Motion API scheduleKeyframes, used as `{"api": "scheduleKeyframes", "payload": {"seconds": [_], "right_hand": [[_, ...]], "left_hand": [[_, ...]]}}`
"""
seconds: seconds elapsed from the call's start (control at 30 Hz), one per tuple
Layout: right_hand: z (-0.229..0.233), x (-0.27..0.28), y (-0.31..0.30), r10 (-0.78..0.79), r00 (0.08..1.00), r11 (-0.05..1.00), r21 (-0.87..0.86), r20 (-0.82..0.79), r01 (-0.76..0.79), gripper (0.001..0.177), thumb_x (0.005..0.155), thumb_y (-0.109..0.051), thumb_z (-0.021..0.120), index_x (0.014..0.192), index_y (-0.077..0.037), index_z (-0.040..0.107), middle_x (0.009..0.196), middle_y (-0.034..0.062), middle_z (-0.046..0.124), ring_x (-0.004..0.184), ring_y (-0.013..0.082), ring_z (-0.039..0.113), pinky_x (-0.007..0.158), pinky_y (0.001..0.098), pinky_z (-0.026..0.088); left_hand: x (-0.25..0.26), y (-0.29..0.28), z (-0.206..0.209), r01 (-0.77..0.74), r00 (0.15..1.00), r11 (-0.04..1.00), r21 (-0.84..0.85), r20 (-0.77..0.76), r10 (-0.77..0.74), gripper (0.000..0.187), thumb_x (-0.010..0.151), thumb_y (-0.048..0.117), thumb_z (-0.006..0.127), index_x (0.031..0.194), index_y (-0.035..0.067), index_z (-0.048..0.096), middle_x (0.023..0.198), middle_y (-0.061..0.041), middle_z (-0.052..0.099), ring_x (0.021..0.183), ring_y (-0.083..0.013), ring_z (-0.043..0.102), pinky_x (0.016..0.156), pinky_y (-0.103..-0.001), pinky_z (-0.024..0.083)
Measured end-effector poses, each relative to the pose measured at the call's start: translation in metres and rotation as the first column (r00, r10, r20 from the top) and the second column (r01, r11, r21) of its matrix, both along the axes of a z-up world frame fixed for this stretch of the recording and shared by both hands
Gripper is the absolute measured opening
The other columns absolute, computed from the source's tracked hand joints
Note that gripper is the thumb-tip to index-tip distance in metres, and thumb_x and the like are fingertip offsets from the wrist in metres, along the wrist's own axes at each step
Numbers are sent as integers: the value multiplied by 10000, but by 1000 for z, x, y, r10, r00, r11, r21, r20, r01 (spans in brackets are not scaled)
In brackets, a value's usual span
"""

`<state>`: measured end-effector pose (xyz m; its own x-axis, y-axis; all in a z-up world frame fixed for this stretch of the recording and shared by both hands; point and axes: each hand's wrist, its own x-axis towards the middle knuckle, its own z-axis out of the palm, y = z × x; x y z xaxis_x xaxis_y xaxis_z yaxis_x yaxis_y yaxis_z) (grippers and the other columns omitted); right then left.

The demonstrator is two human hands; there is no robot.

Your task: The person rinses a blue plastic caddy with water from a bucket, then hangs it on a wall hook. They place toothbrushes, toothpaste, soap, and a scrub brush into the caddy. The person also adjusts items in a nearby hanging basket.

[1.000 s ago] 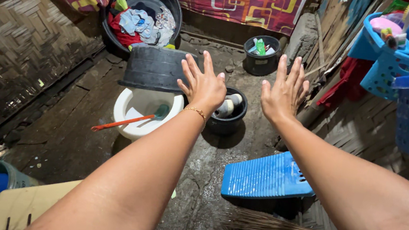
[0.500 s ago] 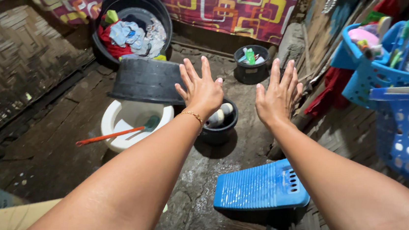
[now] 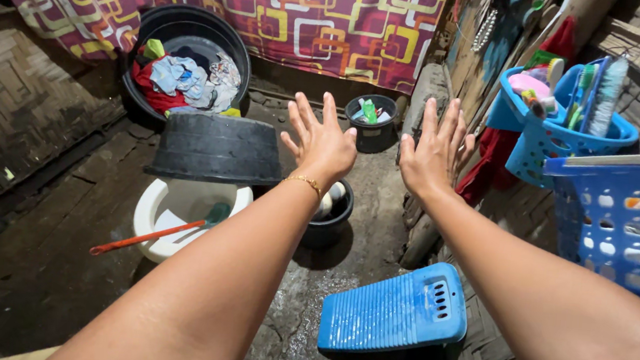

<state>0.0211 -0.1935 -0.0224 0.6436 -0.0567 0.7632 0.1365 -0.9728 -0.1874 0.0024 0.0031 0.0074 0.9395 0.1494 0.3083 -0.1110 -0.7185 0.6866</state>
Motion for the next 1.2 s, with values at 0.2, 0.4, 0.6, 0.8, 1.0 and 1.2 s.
{"api": "scheduleKeyframes", "payload": {"seconds": [0.2, 0.4, 0.6, 0.8, 1.0, 1.2], "right_hand": [[-4, 3, 19, 7, 999, 1000, -14, -43, -7, 770, 926, -331, 653, 1598, -104, 354, 1669, 257, 165, 1530, 410, 173, 1191, 625, 115], [-8, 38, 48, -31, 996, 999, -8, -79, 31, 771, 922, -337, 663, 1590, -105, 356, 1667, 247, 174, 1527, 406, 170, 1189, 643, 121], [-17, 87, 94, -37, 995, 999, -17, -87, 35, 762, 939, -326, 664, 1596, -103, 350, 1673, 247, 174, 1534, 407, 165, 1190, 654, 122], [-37, 118, 139, -71, 993, 997, 9, -92, 72, 785, 947, -314, 673, 1615, -98, 323, 1676, 245, 172, 1537, 405, 167, 1191, 656, 127], [-48, 125, 139, -142, 985, 990, -1, -96, 143, 792, 958, -317, 676, 1628, -109, 307, 1682, 244, 170, 1544, 407, 167, 1199, 654, 132], [-61, 118, 92, -199, 971, 980, -25, -136, 197, 804, 958, -313, 684, 1634, -114, 296, 1685, 248, 159, 1541, 414, 170, 1186, 660, 140]], "left_hand": [[9, 20, -13, 26, 1000, 999, -40, 0, -26, 815, 935, 371, 657, 1606, 195, 228, 1686, -201, -84, 1560, -377, -133, 1191, -687, 44], [50, 55, -20, 46, 999, 997, -57, -16, -47, 803, 930, 371, 659, 1595, 200, 243, 1686, -192, -80, 1557, -372, -136, 1195, -678, 62], [107, 112, -30, 36, 999, 999, -19, -18, -36, 815, 930, 372, 662, 1598, 198, 229, 1683, -199, -63, 1555, -374, -116, 1185, -686, 94], [148, 151, -50, 80, 997, 997, 13, -1, -80, 804, 930, 354, 668, 1593, 182, 249, 1683, -207, -35, 1559, -381, -91, 1188, -684, 112], [171, 141, -66, 148, 989, 989, 2, -21, -148, 815, 926, 337, 675, 1590, 167, 232, 1672, -213, -32, 1552, -382, -88, 1176, -687, 100], [178, 82, -85, 190, 982, 981, -30, 8, -190, 800, 926, 336, 680, 1581, 157, 256, 1677, -223, -10, 1561, -386, -57, 1191, -674, 106]]}}
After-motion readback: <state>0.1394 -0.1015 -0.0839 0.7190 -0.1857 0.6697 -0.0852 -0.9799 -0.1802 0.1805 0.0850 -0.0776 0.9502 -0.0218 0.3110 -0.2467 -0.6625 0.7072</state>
